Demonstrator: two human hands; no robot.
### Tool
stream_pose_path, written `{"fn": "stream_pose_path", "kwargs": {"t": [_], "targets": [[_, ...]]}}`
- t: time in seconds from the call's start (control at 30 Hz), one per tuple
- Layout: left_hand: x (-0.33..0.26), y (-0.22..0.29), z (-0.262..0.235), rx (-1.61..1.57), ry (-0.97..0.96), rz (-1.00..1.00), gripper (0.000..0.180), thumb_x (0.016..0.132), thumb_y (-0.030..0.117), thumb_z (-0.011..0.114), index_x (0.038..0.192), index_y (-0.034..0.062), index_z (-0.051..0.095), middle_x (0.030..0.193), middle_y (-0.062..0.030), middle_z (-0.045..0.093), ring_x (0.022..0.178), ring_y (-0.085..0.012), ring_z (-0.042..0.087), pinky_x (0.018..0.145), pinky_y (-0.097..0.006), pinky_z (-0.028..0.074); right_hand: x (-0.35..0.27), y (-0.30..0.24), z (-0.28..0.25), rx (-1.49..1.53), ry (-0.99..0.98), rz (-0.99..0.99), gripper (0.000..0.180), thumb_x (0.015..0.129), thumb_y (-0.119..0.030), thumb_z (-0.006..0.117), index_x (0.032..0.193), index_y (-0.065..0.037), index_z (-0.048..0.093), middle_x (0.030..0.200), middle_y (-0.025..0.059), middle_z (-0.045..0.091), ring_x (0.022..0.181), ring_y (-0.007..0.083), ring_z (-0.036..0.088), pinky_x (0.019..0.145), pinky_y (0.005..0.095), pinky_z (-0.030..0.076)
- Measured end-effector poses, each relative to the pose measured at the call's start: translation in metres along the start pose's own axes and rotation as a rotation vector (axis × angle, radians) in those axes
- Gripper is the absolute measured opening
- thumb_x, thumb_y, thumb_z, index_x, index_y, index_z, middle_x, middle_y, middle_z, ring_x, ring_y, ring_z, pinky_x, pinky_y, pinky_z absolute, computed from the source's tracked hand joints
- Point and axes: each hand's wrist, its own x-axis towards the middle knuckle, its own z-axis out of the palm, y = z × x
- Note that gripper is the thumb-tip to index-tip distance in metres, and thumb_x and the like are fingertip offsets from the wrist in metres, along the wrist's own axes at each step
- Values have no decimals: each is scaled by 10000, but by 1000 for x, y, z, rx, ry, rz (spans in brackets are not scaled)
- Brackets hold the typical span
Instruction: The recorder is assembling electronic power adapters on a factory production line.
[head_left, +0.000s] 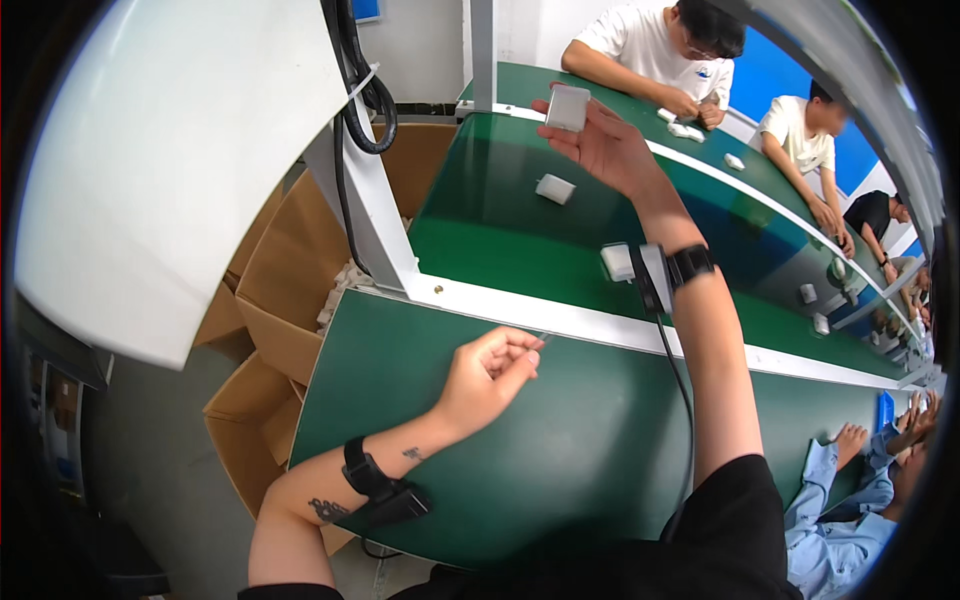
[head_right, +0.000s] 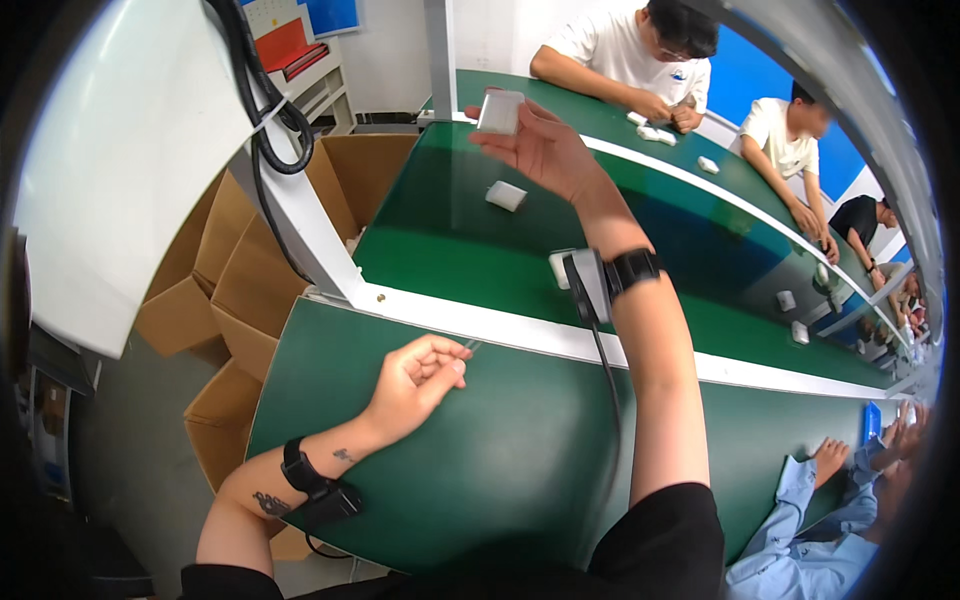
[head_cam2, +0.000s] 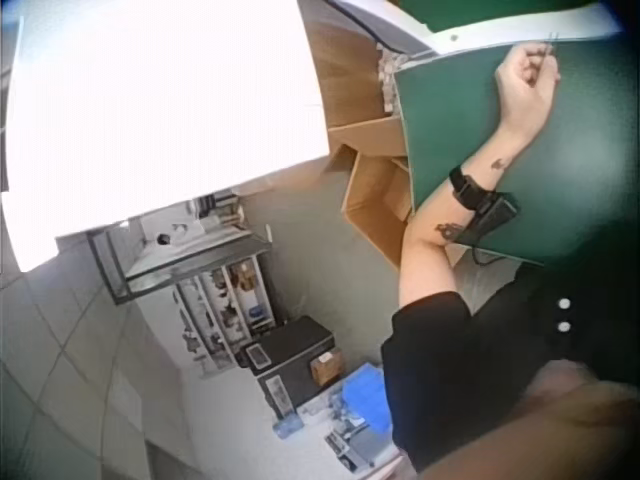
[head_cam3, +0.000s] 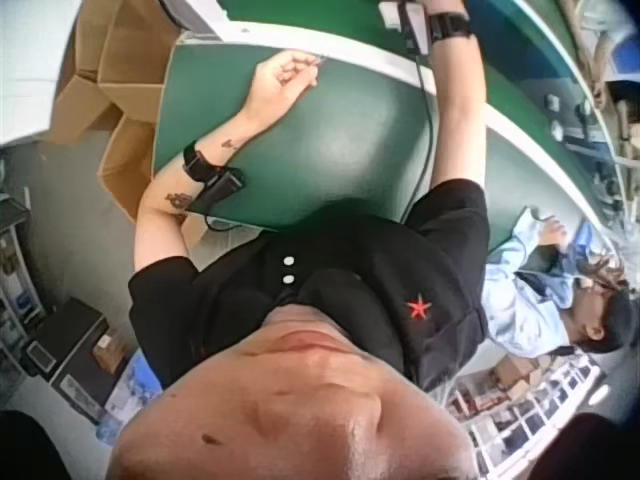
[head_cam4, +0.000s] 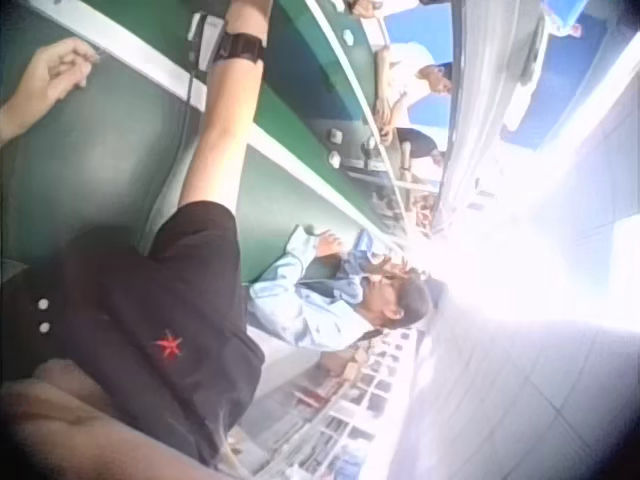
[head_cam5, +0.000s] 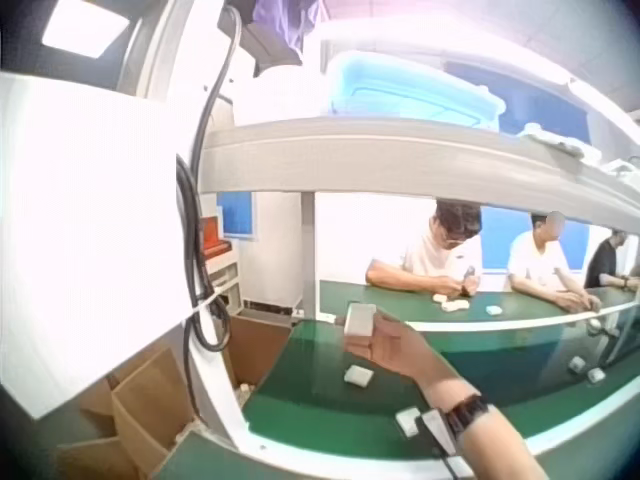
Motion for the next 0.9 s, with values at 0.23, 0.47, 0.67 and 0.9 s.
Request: {"fn": "stream_pose_path", "kwargs": {"t": [0.23,0.47,0.67,0.9], "targets": [[7,7,-2,75,-34,-125,166,910,93,584,1039,-10,603,780,-28,618,609,-38,508,533,-180,398,-123,-49,127,170,-322,-193,672,952,-310,533,1463,-34,194,1382,277,397,1133,423,553,914,436,510],[-5,20,5,162,38,-139,163,920,102,570,1033,-10,604,752,-25,607,581,-45,485,529,-170,376,-194,-61,165,130,-256,-259,780,889,-303,617,1468,-37,167,1344,299,420,1105,464,558,840,458,544],[-43,22,31,180,64,88,152,925,76,584,1032,-30,598,799,-16,614,713,-37,574,567,-170,424,-209,-70,177,89,-367,-291,715,930,-317,564,1463,-23,189,1349,302,423,1133,456,551,868,449,528],[-48,17,34,309,-57,143,144,923,74,585,1021,-31,586,826,-39,616,718,-56,581,568,-175,433,-217,-69,183,-3,-298,-431,611,886,-219,652,1377,-11,354,1078,161,564,883,314,671,649,346,581]]}}
